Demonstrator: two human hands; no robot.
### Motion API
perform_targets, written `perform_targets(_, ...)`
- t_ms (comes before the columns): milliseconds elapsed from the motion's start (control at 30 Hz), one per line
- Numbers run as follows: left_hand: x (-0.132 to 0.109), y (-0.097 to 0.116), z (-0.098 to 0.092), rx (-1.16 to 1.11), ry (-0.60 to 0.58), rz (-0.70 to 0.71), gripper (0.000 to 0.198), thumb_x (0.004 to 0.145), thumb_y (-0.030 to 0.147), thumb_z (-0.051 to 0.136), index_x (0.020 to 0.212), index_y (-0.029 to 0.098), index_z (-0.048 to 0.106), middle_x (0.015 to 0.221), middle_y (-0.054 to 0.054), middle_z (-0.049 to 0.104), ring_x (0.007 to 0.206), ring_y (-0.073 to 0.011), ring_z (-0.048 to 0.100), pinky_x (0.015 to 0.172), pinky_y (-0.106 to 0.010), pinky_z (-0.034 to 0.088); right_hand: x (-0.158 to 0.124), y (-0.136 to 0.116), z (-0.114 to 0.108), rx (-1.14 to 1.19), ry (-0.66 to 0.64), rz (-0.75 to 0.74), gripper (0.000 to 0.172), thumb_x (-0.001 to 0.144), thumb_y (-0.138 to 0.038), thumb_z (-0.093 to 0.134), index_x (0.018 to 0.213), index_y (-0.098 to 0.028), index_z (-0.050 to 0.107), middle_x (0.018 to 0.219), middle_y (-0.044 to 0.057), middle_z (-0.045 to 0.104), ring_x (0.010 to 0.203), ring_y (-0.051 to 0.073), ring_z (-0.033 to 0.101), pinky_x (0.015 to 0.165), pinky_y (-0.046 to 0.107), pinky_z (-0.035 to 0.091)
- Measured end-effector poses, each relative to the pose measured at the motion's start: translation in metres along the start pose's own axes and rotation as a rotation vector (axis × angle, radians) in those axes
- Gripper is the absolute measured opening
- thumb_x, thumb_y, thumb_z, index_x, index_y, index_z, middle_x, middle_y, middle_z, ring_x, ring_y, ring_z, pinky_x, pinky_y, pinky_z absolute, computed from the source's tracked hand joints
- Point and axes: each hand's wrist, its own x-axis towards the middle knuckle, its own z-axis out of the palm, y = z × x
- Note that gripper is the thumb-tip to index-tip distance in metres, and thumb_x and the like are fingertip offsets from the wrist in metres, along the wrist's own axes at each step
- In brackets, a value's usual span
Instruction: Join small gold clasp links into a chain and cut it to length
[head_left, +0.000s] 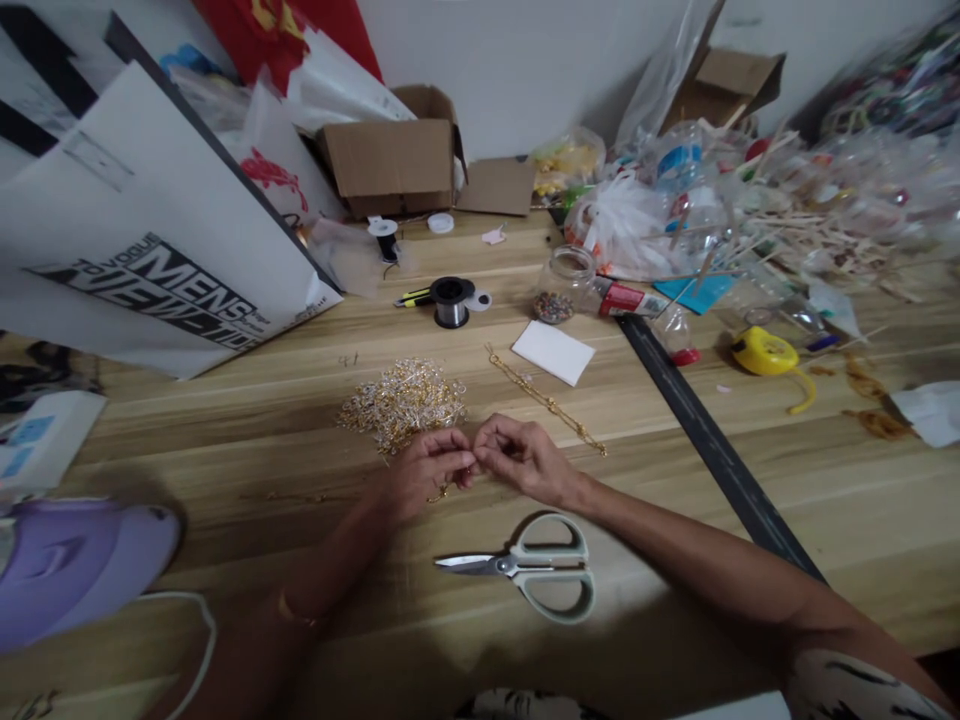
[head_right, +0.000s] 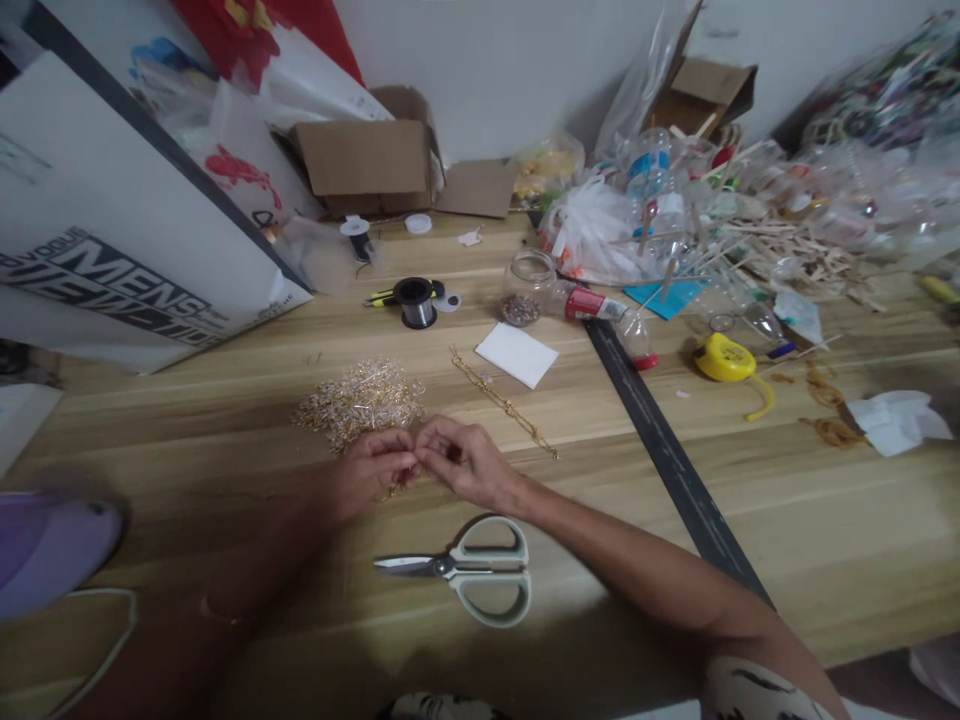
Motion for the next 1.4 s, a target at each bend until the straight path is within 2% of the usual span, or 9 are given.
perform_targets(300, 0.001, -0.002, 0.0, -0.098, -0.016, 0.007, 0.016, 0.074, 0.026, 0.068, 0.074, 0.011, 0.063, 0.067, -0.002, 0.063, 0.059, -0.0095, 0.057, 0.058, -0.022, 0.043, 0.005, -0.005, 0.001, 0.326, -0.04, 0.129, 0.027, 0.082, -0.04, 0.059, 0.079, -0.015, 0.051, 0.059, -0.003, 0.052, 0.05, 0.007, 0.046, 0.046, 0.018, 0.037)
perform_targets(567, 0.001, 0.002, 0.002, -0.106, 0.009, -0.024, 0.019, 0.066, 0.026, 0.075, 0.071, 0.011, 0.064, 0.063, -0.002, 0.064, 0.055, -0.009, 0.056, 0.055, -0.021, 0.041, 0.006, -0.009, -0.002, 0.369, -0.07, 0.182, 0.028, 0.081, -0.042, 0.06, 0.08, -0.015, 0.05, 0.058, -0.004, 0.053, 0.049, 0.006, 0.048, 0.044, 0.016, 0.04)
perform_targets(800, 0.0, 0.004, 0.005, -0.096, 0.026, -0.036, 0.022, 0.06, 0.025, 0.078, 0.067, 0.012, 0.063, 0.058, 0.0, 0.062, 0.053, -0.0079, 0.053, 0.054, -0.02, 0.038, 0.005, -0.009, -0.001, 0.386, -0.082, 0.149, 0.025, 0.083, -0.038, 0.059, 0.082, -0.015, 0.051, 0.055, -0.005, 0.05, 0.046, 0.005, 0.045, 0.043, 0.015, 0.039)
perform_targets(967, -0.001, 0.004, 0.002, -0.133, 0.035, -0.049, 0.023, 0.061, 0.027, 0.078, 0.067, 0.012, 0.062, 0.059, 0.0, 0.061, 0.053, -0.0078, 0.053, 0.054, -0.02, 0.038, 0.007, -0.008, -0.004, 0.396, -0.083, 0.168, 0.024, 0.081, -0.036, 0.061, 0.083, -0.014, 0.052, 0.058, -0.005, 0.054, 0.046, 0.005, 0.046, 0.043, 0.015, 0.039)
perform_targets(1167, 0.0, 0.006, -0.001, -0.126, 0.081, -0.038, 0.024, 0.061, 0.029, 0.077, 0.069, 0.013, 0.062, 0.059, 0.001, 0.06, 0.053, -0.0078, 0.052, 0.054, -0.02, 0.038, 0.008, -0.009, -0.01, 0.288, -0.127, 0.181, 0.026, 0.079, -0.035, 0.063, 0.088, -0.012, 0.058, 0.061, -0.002, 0.055, 0.052, 0.007, 0.049, 0.049, 0.018, 0.04)
perform_targets(1300, -0.001, 0.009, 0.002, -0.06, 0.098, -0.006, 0.023, 0.062, 0.03, 0.075, 0.068, 0.012, 0.061, 0.059, 0.001, 0.059, 0.054, -0.0078, 0.052, 0.054, -0.02, 0.039, 0.008, -0.005, -0.013, 0.041, -0.11, 0.092, 0.022, 0.082, -0.034, 0.059, 0.081, -0.011, 0.059, 0.058, -0.004, 0.049, 0.051, 0.006, 0.041, 0.049, 0.019, 0.032)
perform_targets(1400, -0.002, 0.011, 0.003, -0.016, 0.098, 0.013, 0.024, 0.064, 0.032, 0.073, 0.068, 0.013, 0.058, 0.06, 0.001, 0.058, 0.055, -0.0086, 0.052, 0.054, -0.021, 0.039, 0.008, 0.0, -0.014, -0.118, -0.075, 0.02, 0.018, 0.085, -0.03, 0.054, 0.08, -0.013, 0.057, 0.062, -0.003, 0.049, 0.054, 0.007, 0.039, 0.051, 0.019, 0.031)
